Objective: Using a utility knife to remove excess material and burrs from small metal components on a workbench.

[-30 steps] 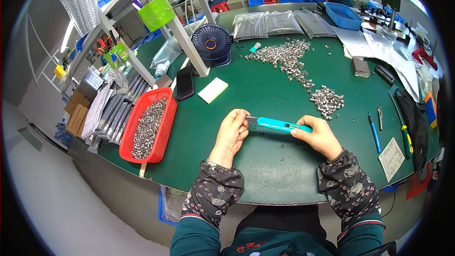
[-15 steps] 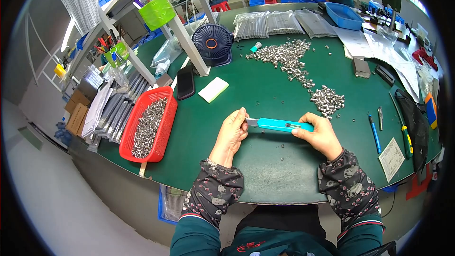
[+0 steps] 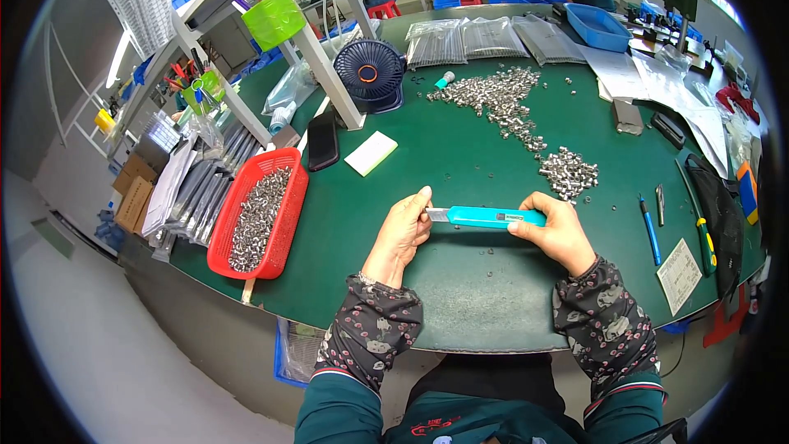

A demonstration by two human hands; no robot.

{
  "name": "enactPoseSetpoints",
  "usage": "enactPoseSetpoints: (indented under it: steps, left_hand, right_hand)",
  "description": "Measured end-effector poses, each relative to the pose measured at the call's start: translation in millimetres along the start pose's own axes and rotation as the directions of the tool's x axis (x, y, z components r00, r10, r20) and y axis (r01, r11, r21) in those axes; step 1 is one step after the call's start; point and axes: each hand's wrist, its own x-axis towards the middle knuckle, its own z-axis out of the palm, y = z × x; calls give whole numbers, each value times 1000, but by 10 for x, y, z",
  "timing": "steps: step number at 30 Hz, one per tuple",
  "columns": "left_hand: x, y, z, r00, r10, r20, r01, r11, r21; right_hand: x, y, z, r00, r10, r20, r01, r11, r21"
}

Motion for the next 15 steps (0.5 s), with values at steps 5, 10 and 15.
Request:
enactPoseSetpoints:
  steps: [5,10,15]
  left_hand:
    - [-7,17,20,999,-29,34,29,1000,2]
    - [-20,26,14,997,-68,25,69,996,-60]
    - [-21,27,21,997,-55,61,63,987,-150]
  right_hand:
    - [-19,-50,-28,999,-29,-31,27,999,-40]
    - [-33,-72,-7,921,-350,-170,305,921,-242]
    - [-31,-53,-26,867,-427,-258,373,898,-231]
